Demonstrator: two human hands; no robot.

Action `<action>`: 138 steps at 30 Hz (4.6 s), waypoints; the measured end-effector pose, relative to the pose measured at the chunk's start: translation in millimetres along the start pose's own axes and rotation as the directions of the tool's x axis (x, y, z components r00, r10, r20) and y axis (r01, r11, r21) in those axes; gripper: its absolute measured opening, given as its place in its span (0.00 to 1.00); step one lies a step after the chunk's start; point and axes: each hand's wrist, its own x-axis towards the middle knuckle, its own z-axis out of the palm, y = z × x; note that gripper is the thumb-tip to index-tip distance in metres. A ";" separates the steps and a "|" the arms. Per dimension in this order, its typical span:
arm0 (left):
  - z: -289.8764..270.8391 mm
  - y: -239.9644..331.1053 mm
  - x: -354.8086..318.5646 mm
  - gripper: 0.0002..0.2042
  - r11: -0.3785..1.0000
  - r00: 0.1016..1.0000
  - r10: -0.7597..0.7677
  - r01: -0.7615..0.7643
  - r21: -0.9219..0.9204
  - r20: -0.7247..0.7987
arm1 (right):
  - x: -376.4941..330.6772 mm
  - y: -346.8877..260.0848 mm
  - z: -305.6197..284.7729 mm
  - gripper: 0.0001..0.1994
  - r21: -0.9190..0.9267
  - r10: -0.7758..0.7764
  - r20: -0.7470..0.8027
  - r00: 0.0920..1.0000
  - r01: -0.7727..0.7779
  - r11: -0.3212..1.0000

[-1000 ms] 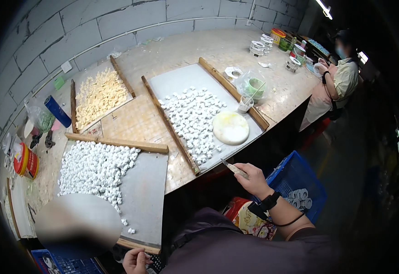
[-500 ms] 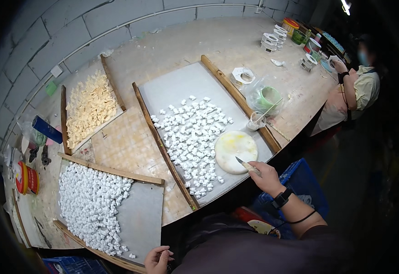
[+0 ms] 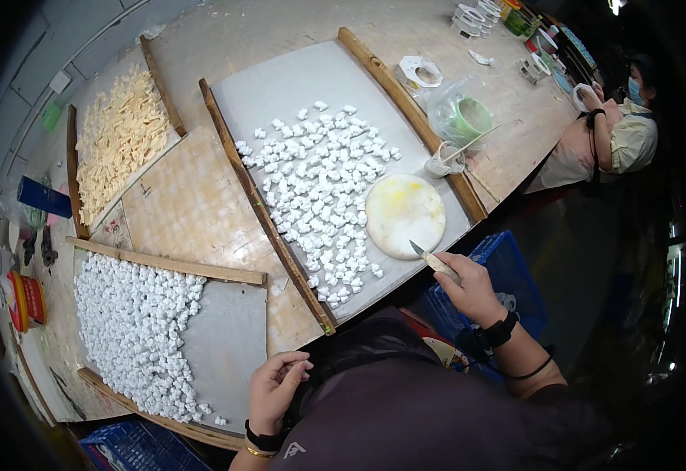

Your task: Manually trimming flash or excess material from small white molded components using a small knife.

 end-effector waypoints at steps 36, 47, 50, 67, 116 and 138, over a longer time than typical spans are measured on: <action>116.9 -44.7 51.4 0.10 0.936 0.936 0.331 -0.342 -0.084 -0.121 | 31.6 4.5 63.2 0.14 0.521 -0.051 0.543 0.838 -0.289 0.803; 176.6 -85.8 18.6 0.18 0.757 0.745 0.651 -0.652 0.047 -0.144 | -37.7 29.0 40.9 0.12 0.649 -0.296 0.761 0.578 -0.694 0.312; 188.7 -89.6 8.6 0.16 0.723 0.705 0.690 -0.679 0.129 -0.160 | -51.4 37.5 35.8 0.12 0.639 -0.338 0.761 0.554 -0.730 0.243; 201.3 -118.0 9.3 0.13 0.763 0.922 0.368 -0.373 -0.528 -0.121 | -75.2 57.3 24.9 0.12 0.809 -0.415 0.341 0.844 -0.038 0.587; 208.6 -120.7 7.4 0.11 0.881 0.884 0.368 -0.430 -0.195 -0.288 | -64.0 73.6 56.4 0.10 0.740 -0.334 0.446 0.830 -0.132 0.659; 207.5 -126.0 15.1 0.12 0.876 0.894 0.348 -0.417 -0.242 -0.281 | -62.4 76.7 55.5 0.09 0.739 -0.272 0.461 0.845 -0.196 0.645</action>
